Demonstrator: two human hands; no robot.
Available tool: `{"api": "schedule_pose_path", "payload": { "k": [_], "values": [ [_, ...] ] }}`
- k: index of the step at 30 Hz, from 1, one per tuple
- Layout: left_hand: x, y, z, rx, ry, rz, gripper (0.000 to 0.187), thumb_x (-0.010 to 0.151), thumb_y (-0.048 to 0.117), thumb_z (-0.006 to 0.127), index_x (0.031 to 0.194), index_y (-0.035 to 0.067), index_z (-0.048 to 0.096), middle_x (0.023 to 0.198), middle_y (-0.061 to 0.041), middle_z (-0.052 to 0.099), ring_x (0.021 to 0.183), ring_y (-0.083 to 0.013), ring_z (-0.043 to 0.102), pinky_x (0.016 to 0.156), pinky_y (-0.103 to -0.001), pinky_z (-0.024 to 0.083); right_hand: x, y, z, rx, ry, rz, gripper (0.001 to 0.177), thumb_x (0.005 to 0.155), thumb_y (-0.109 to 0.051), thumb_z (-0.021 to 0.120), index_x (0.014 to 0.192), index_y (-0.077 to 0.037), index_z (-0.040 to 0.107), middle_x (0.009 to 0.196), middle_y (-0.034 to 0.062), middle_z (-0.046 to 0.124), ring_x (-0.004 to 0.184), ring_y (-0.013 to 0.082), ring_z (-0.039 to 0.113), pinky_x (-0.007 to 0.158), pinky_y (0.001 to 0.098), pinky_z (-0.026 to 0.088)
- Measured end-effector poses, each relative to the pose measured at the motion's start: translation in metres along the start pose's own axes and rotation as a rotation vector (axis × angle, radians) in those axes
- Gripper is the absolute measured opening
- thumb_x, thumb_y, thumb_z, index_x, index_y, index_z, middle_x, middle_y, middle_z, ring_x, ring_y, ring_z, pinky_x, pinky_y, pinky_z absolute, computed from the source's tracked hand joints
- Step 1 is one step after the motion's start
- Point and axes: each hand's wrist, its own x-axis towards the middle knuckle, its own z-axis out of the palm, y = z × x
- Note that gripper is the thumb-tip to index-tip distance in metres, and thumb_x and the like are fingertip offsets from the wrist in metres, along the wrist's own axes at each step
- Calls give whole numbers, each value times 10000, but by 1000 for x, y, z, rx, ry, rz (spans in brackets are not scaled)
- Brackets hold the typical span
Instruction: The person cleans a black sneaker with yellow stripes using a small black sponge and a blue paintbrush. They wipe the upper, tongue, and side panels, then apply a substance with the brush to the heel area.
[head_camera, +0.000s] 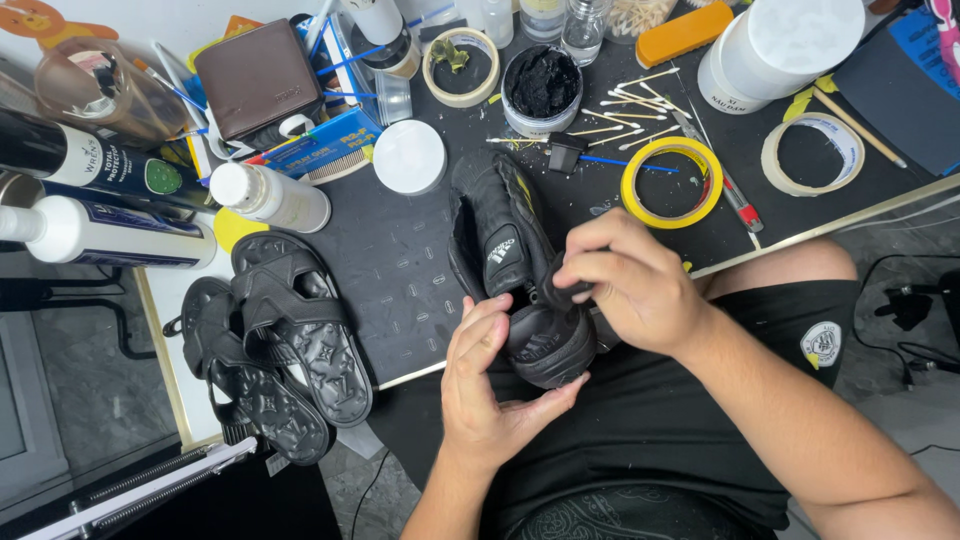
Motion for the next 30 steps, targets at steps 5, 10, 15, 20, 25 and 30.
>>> {"api": "schedule_pose_path", "payload": {
  "k": [5, 10, 15, 20, 25, 30],
  "values": [
    [-2, 0, 5, 23, -23, -17, 944, 665, 217, 1011, 1410, 61, 453, 1353, -179, 614, 1307, -366, 636, 1205, -600, 431, -7, -14, 6, 7, 34, -14, 264, 820, 95, 735, 1037, -39, 666, 1034, 91, 617, 903, 231, 617, 800, 325, 517],
    [-3, -1, 8, 5, -15, -1, 956, 678, 211, 1009, 1425, 59, 432, 1363, -188, 602, 1315, -365, 626, 1225, -610, 403, -10, -6, 5, -16, 27, -58, 300, 773, 107, 715, 1026, -47, 671, 1037, 105, 614, 901, 238, 617, 798, 328, 517],
    [-5, -1, 4, -10, -2, -19, 962, 679, 198, 1010, 1434, 59, 430, 1367, -177, 595, 1315, -348, 626, 1235, -612, 393, -17, 14, 2, -40, 74, 114, 279, 841, 161, 682, 1047, -27, 680, 1053, 113, 605, 883, 223, 625, 780, 313, 540],
    [-1, -1, 7, -20, -14, -18, 960, 674, 180, 1010, 1424, 57, 424, 1369, -187, 587, 1326, -349, 610, 1250, -592, 373, -22, -6, 6, 50, 46, -18, 282, 791, 104, 712, 1027, -46, 675, 1046, 105, 617, 911, 238, 620, 790, 328, 530],
    [-5, -5, 6, -149, 37, -40, 957, 702, 144, 1004, 1440, 73, 400, 1375, -199, 590, 1322, -327, 622, 1280, -563, 356, -9, 13, 1, -62, 29, -61, 343, 727, 137, 671, 1013, -50, 688, 1038, 101, 629, 931, 269, 628, 829, 375, 523],
    [-9, -7, 1, -154, 24, -56, 966, 683, 148, 1000, 1440, 85, 402, 1370, -189, 588, 1322, -335, 612, 1297, -568, 329, -4, -3, 6, -6, 11, -82, 299, 789, 98, 734, 1048, -43, 686, 1056, 93, 613, 926, 263, 623, 816, 347, 534]
  ]
}}
